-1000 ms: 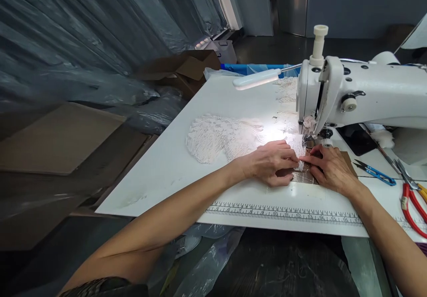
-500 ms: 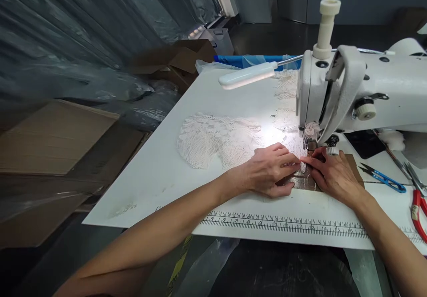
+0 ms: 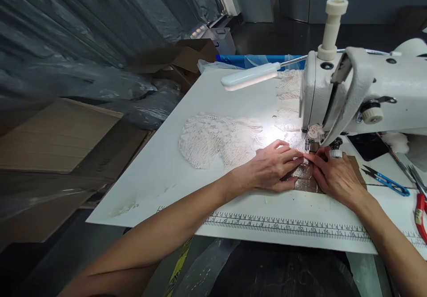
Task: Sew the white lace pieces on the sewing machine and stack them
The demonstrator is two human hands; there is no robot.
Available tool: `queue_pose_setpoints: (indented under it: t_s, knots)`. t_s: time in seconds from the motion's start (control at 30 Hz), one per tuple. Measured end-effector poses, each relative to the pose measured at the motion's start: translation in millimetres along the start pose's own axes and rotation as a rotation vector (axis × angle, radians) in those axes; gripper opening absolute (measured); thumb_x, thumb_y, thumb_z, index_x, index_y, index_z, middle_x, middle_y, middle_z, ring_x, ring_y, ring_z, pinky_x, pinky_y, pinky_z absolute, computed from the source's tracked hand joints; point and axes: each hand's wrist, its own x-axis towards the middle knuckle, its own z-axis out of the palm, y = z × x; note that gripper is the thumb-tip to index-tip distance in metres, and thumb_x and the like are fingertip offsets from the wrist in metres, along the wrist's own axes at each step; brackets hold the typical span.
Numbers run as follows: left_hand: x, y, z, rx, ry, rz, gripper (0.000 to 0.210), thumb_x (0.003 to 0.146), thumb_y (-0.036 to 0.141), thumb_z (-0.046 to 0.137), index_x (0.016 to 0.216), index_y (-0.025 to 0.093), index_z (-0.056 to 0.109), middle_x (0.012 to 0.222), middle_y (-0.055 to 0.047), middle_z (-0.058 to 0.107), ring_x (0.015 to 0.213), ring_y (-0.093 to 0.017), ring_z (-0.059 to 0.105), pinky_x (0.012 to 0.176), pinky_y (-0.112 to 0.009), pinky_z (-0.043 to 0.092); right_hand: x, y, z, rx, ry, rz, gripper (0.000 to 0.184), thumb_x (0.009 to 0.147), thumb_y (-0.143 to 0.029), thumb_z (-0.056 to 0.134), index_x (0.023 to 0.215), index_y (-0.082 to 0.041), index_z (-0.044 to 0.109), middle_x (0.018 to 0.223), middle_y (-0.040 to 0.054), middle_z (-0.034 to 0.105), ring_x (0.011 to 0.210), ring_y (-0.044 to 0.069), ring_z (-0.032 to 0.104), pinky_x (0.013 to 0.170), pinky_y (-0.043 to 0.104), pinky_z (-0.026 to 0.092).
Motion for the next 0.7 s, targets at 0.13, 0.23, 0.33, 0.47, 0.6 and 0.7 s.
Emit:
queue_pose_setpoints:
  t_s: [0.13, 0.23, 0.33, 0.47, 0.6, 0.7]
  knots:
    - [0.4, -0.7, 0.2, -0.005, 0.016, -0.031, 0.041, 0.098, 0.039, 0.041, 0.112, 0.011, 0.067, 0.115, -0.013, 0.065, 0.094, -0.024, 0.06, 0.094, -0.044, 0.044, -2.8, 2.4, 3.5, 0.025, 0.045, -0.016, 0.04, 0.101, -0.032, 0.04, 0.13, -0.028, 0.067, 0.107, 0.011, 0.065, 0.078, 0.02, 0.061, 0.068, 0.036, 0.05]
    - [1.4, -1.6, -0.4, -0.016, 0.033, -0.043, 0.041, 0.097, 0.037, 0.041, 0.117, 0.01, 0.065, 0.12, -0.014, 0.065, 0.097, -0.024, 0.06, 0.093, -0.044, 0.044, -3.7, 2.8, 5.6, 0.057, 0.077, -0.035, 0.038, 0.101, -0.029, 0.04, 0.126, -0.027, 0.069, 0.106, 0.0113, 0.065, 0.08, 0.021, 0.062, 0.07, 0.037, 0.052]
    - [3.6, -2.5, -1.5, -0.025, 0.023, -0.065, 0.044, 0.097, 0.038, 0.039, 0.116, 0.008, 0.065, 0.121, -0.014, 0.065, 0.097, -0.024, 0.06, 0.093, -0.042, 0.045, -2.3, 1.2, 6.3, 0.037, 0.071, -0.02, 0.038, 0.1, -0.028, 0.042, 0.126, -0.026, 0.069, 0.106, 0.0124, 0.065, 0.08, 0.022, 0.063, 0.065, 0.035, 0.052]
    - [6.2, -3.7, -2.8, -0.051, 0.006, -0.109, 0.046, 0.096, 0.04, 0.039, 0.116, 0.008, 0.065, 0.124, -0.015, 0.064, 0.1, -0.024, 0.061, 0.092, -0.041, 0.045, 1.7, -0.5, 7.6, 0.003, 0.009, 0.02, 0.041, 0.099, -0.029, 0.042, 0.131, -0.026, 0.067, 0.11, 0.0141, 0.066, 0.082, 0.025, 0.064, 0.06, 0.034, 0.051]
    - [6.9, -6.0, -4.0, -0.066, -0.001, -0.131, 0.049, 0.096, 0.044, 0.042, 0.122, 0.008, 0.062, 0.13, -0.016, 0.062, 0.106, -0.025, 0.06, 0.096, -0.041, 0.045, 2.6, 2.9, 2.7, 0.099, -0.013, 0.035, 0.044, 0.1, -0.034, 0.038, 0.13, -0.022, 0.069, 0.108, 0.0158, 0.068, 0.085, 0.026, 0.067, 0.073, 0.041, 0.057]
    - [7.1, -8.0, -5.9, -0.063, -0.034, -0.14, 0.053, 0.096, 0.048, 0.044, 0.125, 0.007, 0.061, 0.133, -0.017, 0.06, 0.106, -0.025, 0.061, 0.097, -0.042, 0.044, 4.4, 6.8, -11.3, 0.245, -0.05, 0.108, 0.047, 0.101, -0.042, 0.037, 0.125, -0.021, 0.071, 0.108, 0.0141, 0.071, 0.09, 0.028, 0.069, 0.074, 0.04, 0.058]
